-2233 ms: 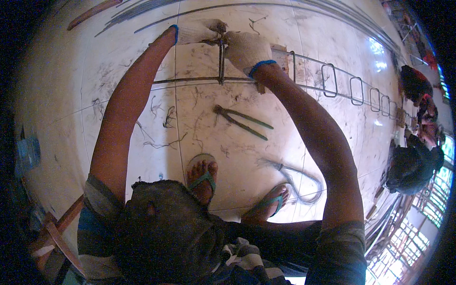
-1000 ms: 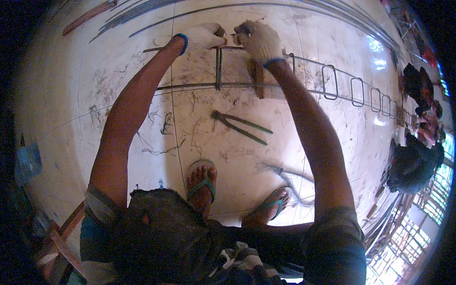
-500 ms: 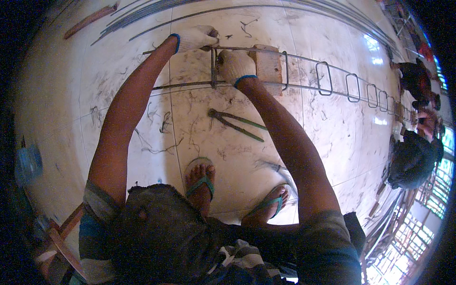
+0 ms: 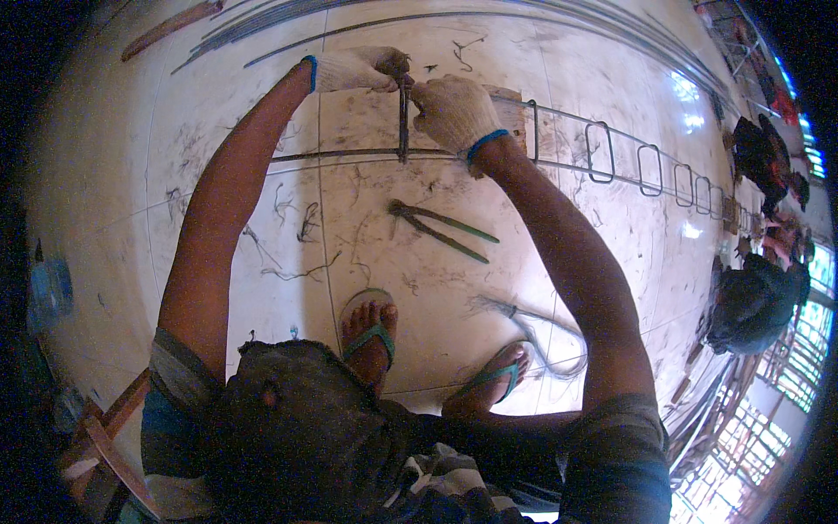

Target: The person assembles a metal ladder-like frame on the floor, using pliers to bend and secure wire ties at each rung. They repeatedly pick up wire, wrap it around the frame, and twist it with pliers to fasten the joints.

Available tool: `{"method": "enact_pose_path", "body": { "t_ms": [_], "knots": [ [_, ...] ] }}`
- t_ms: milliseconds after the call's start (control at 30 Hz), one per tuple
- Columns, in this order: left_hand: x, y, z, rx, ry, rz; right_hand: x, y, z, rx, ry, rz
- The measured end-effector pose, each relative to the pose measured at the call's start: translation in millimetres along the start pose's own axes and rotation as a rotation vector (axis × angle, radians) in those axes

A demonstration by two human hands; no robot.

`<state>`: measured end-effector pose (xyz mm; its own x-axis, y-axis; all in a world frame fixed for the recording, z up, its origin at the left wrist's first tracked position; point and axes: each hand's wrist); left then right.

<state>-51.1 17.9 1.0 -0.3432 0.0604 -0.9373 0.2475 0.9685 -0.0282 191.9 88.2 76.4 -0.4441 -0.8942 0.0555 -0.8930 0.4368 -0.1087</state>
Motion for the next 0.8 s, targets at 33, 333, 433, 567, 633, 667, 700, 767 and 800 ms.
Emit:
{"method": "enact_pose_path", "body": {
  "t_ms": [33, 333, 433, 567, 633, 667, 700, 767, 800],
  "knots": [
    [1, 1, 0, -0.003, 0.048, -0.007, 1, 5, 0, -0.030, -0.028, -0.039],
    [-3, -5, 6, -0.080, 0.180, 0.011, -26, 66, -17, 0.038, -0.017, -0.026],
    [-8, -9, 9, -0.078, 0.148, -0.003, -30, 76, -19, 0.014, 0.051, -0.098],
    [-10, -7, 13, -0.128, 0.158, -0.083, -32, 87, -17, -0.001, -0.037, -0.117],
    [-9, -3, 15, -0.155, 0.147, -0.116, -33, 93, -15, -0.004, -0.102, -0.132],
    [-9, -2, 15, -0.155, 0.124, -0.120, -33, 97, -14, -0.001, -0.111, -0.140],
    [-9, -1, 15, -0.168, 0.105, -0.137, -34, 101, -13, 0.000, -0.119, -0.150],
    [-9, 2, 15, -0.201, 0.154, -0.145, -36, 107, -11, 0.026, -0.013, -0.122],
    [-10, 2, 15, -0.225, 0.181, -0.155, -37, 108, -10, 0.044, 0.038, -0.113]
  ]
}}
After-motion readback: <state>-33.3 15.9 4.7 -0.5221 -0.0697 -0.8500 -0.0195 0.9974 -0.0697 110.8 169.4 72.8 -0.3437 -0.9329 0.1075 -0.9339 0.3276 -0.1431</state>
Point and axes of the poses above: each hand's wrist, its own y-axis towards the middle knuckle, its own z-axis out of the palm, x = y × z, and after that the axes turned 11 degrees about z, right-handed
